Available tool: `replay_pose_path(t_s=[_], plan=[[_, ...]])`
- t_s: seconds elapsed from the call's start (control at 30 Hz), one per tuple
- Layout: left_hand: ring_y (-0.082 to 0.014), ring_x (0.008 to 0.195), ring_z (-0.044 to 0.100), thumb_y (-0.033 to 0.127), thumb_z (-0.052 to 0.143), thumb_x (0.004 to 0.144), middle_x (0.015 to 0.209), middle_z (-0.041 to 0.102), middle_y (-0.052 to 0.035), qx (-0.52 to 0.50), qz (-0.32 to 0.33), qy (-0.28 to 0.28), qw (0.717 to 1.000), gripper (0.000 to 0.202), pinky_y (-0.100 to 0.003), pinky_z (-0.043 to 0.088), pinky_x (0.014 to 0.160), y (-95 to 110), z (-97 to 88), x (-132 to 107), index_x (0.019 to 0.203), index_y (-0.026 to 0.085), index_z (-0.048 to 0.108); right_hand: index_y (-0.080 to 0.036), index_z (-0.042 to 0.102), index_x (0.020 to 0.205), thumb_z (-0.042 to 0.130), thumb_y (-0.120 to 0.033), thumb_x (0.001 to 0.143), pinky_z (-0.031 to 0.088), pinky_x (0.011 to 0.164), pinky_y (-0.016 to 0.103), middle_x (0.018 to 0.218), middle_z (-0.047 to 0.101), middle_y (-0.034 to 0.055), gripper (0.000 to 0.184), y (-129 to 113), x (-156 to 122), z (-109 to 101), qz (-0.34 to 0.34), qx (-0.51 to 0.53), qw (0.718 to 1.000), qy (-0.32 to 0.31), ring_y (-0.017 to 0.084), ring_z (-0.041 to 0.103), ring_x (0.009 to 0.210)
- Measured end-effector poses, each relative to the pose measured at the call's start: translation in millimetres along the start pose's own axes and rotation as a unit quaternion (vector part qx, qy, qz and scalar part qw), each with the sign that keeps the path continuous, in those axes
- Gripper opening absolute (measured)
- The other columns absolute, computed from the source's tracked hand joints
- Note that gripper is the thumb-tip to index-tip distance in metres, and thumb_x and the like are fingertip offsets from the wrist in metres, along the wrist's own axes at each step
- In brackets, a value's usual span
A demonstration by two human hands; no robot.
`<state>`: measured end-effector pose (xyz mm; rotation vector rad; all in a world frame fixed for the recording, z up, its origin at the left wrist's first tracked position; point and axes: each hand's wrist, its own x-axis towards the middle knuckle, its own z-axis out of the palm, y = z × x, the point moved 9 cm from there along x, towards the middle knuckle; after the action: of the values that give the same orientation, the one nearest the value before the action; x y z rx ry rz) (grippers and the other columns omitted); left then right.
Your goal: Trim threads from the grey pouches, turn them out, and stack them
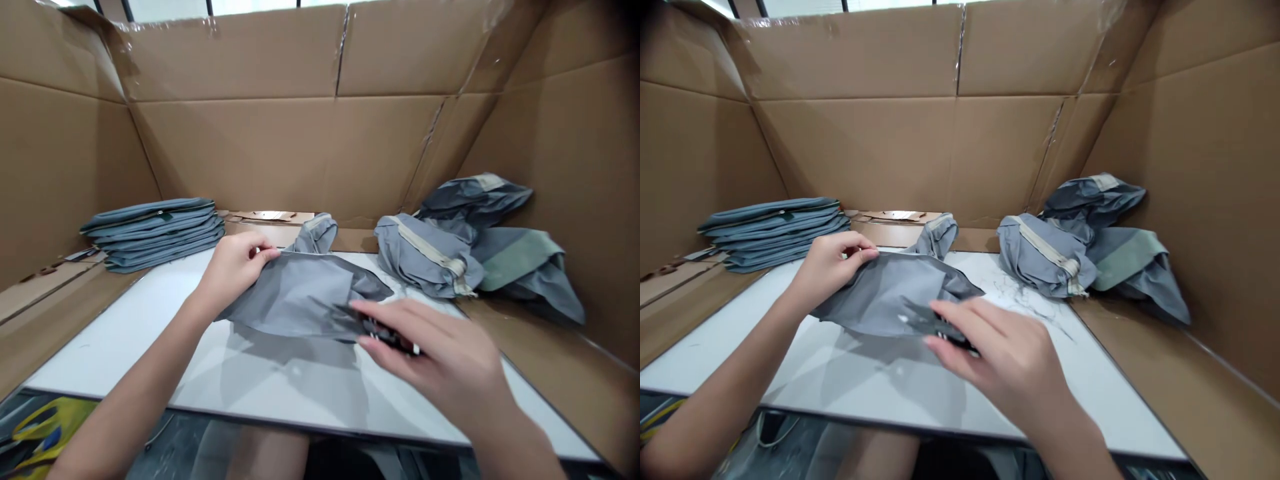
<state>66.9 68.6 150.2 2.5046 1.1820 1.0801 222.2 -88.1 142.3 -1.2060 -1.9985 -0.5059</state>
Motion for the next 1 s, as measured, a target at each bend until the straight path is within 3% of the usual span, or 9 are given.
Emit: replay_pose_path(t_s=[0.1,0.23,0.33,0.47,0.87,1.0], plan=[[-0.0118,0.062,0.049,0.036,0.05,0.081,0.066,0.06,0.0002,-0.041,-0.019,-0.053,0.998,0.027,-0.023,0.033,0.057,-4,2.3,2,0.069,0.015,0.063,-0.018,0.064,0.097,0.054,-0.032,0.087,0.033,0.05,0.022,0.075,0.064,0.0001,0.02,-16,42,0,-0.126,-0.103,0.987,0.001,0.008,0.055,0.057],[-0.0075,0.053,0.034,0.035,0.047,0.08,0.053,0.041,0.0039,-0.069,-0.012,-0.108,0.992,0.032,-0.023,0.024,0.051,-8,9.7,12,0.057,0.013,0.052,-0.019,0.065,0.094,0.051,-0.035,0.088,0.022,0.046,0.025,0.07,0.062,-0.0009,0.022,-22,80,31,-0.236,-0.216,0.944,-0.077,0.01,0.054,0.056],[-0.007,0.052,0.028,0.034,0.045,0.08,0.052,0.031,0.0046,-0.08,-0.012,-0.112,0.99,0.033,-0.023,0.021,0.05,-10,12.4,15,0.053,0.015,0.043,-0.021,0.064,0.095,0.052,-0.039,0.087,0.016,0.046,0.025,0.074,0.062,-0.0012,0.023,-13,95,50,-0.231,-0.255,0.928,-0.139,0.011,0.055,0.058],[-0.0073,0.053,0.028,0.03,0.044,0.079,0.053,0.029,0.0044,-0.082,-0.013,-0.11,0.99,0.031,-0.023,0.021,0.051,-10,13.5,15,0.052,0.015,0.037,-0.022,0.064,0.095,0.05,-0.043,0.088,0.014,0.047,0.025,0.075,0.063,-0.0006,0.026,-3,102,58,-0.219,-0.272,0.922,-0.169,0.01,0.055,0.06],[-0.0109,0.062,0.044,0.024,0.041,0.078,0.062,0.053,0.0019,-0.075,0.031,-0.131,0.988,0.023,-0.022,0.03,0.058,-13,21.3,23,0.063,0.014,0.056,-0.02,0.064,0.094,0.046,-0.038,0.091,0.014,0.049,0.028,0.074,0.061,0.002,0.026,-7,111,71,-0.264,-0.301,0.896,-0.191,0.01,0.05,0.055],[-0.011,0.061,0.042,0.023,0.041,0.077,0.061,0.052,0.0016,-0.067,0.037,-0.131,0.989,0.024,-0.023,0.029,0.057,-12,21.4,25,0.063,0.014,0.057,-0.019,0.065,0.094,0.049,-0.036,0.09,0.015,0.05,0.027,0.08,0.064,0.003,0.024,-8,116,74,-0.257,-0.283,0.899,-0.215,0.01,0.053,0.059]])
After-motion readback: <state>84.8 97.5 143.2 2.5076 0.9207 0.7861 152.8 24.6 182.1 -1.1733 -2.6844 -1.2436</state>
